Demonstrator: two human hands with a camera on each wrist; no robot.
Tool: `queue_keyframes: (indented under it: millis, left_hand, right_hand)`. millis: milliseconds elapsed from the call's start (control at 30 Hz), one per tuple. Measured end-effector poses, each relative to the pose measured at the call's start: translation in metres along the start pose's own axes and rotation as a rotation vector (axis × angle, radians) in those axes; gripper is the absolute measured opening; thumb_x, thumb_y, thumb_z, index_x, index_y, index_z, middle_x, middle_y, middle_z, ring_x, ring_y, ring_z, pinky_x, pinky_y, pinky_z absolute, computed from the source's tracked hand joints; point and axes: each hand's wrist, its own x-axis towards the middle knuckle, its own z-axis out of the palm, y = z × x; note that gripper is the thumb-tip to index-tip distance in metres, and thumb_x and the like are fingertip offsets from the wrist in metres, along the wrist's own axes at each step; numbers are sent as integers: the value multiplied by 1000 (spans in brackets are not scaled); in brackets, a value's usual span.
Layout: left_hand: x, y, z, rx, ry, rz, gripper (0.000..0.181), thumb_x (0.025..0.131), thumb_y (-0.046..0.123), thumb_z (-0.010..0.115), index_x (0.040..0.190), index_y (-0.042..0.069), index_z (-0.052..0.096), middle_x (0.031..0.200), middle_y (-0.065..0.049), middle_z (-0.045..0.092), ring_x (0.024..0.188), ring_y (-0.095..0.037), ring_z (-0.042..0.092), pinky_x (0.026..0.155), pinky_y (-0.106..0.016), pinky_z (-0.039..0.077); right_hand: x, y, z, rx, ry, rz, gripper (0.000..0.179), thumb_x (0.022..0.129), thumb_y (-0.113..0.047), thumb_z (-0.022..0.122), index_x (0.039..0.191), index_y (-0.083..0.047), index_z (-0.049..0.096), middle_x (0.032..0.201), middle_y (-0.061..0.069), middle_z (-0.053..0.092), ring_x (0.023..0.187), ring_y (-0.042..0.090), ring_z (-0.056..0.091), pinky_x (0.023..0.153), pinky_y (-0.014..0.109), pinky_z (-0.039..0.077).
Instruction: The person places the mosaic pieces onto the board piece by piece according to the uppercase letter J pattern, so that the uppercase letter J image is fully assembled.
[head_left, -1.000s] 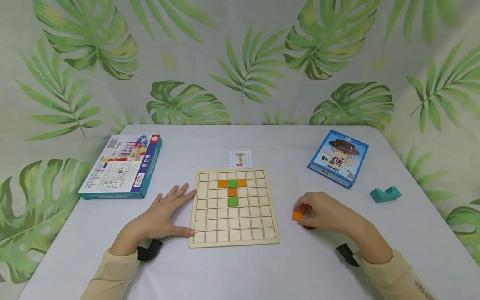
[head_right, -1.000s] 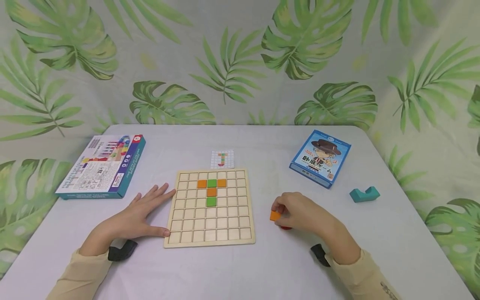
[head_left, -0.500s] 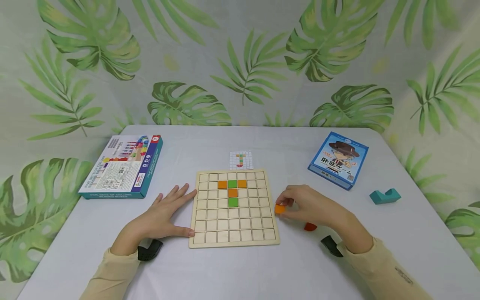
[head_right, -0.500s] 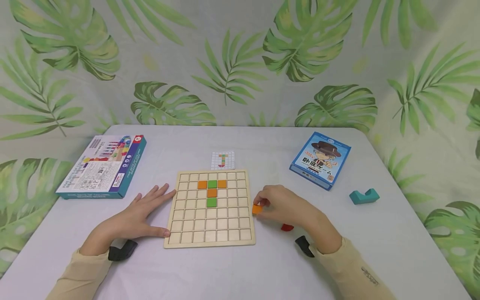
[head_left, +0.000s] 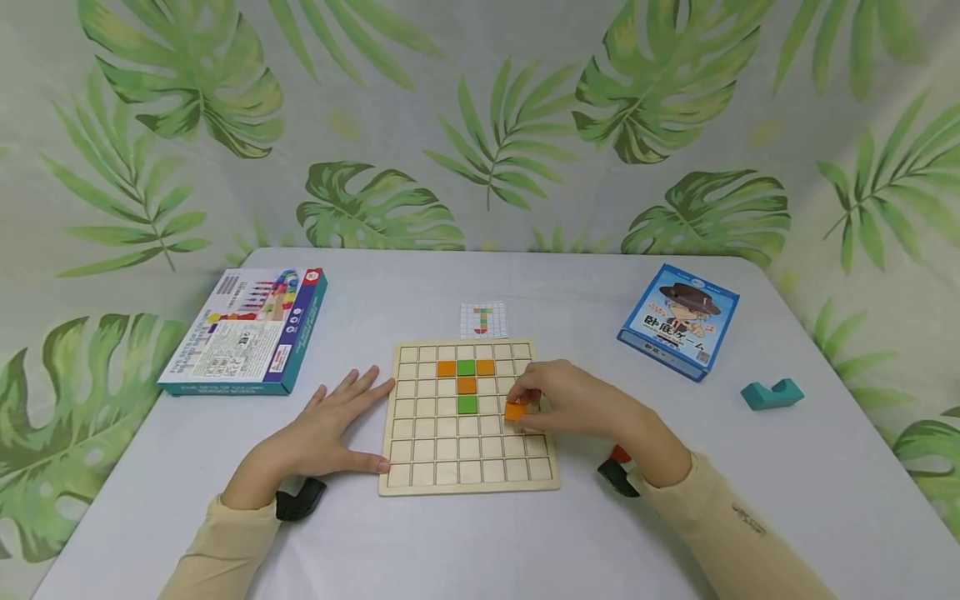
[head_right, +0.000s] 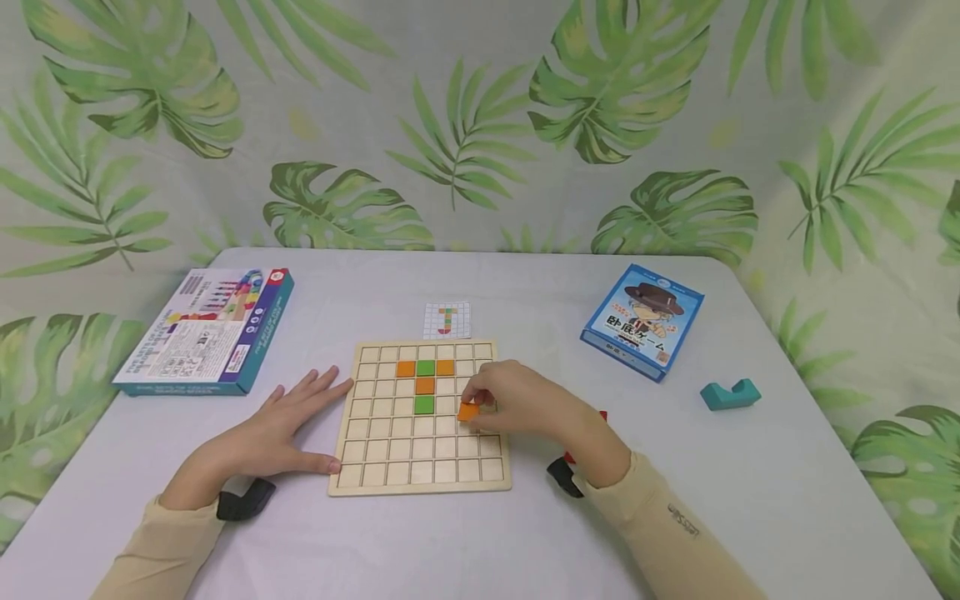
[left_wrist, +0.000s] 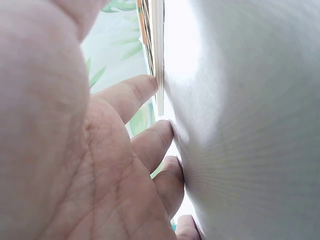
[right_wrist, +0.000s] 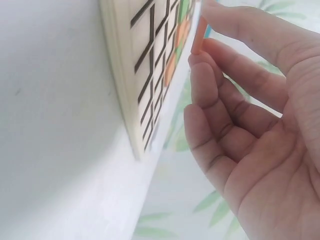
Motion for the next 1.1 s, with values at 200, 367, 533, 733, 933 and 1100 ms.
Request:
queue_keyframes:
  millis: [200,367,533,733,933,1100]
  left_hand:
    - [0,1,-1,-1,1,0,115,78,64,88,170,24,34,181,-15,18,166,-50,10,126,-81,2]
    - [1,1,0,-4,1,0,115,78,64,88,170,23,34,181,-15,18,167,-49,9,126,-81,2]
    - [1,-1,0,-5,2,-2,115,78,65,88,170,24,34,181,-14,18,167,-49,9,126,-80,1]
    - [1,-2,1,0,4,3,114,78,65,88,170,25,34,181,-14,19,167,-49,10,126,-81,2]
    - [0,1,-1,-7,1,1,115,78,64,89,170,25,34,181,-15,19,167,-49,10,126,-81,2]
    - [0,1,-1,-8,-1,-2,115,78,64,89,170,25,34,181,-15,18,167,-49,10,126,-81,2]
  right_hand:
    - [13,-8,3,2,-19,-28,21,92,-20,86,109,-10,80,100,-5,73,91,11,64,85,27,59]
    - [22,-13,7,4,-32,-53,18,92,-18,86,107,-9,80,97,-4,73,89,12,64,82,23,56]
    - [30,-16,11,23,-44,-68,21,91,-18,87,108,-8,80,97,-4,73,89,13,65,81,21,56]
    - [36,-20,14,21,-52,-48,20,91,-20,87,107,-11,80,96,-4,72,89,19,67,80,22,55]
    - [40,-23,16,13,-47,-65,19,90,-18,87,105,-10,80,96,-2,73,86,18,67,77,22,54]
    - [43,-22,19,6,-53,-63,20,91,-19,86,108,-10,80,98,-1,74,84,14,64,76,22,53]
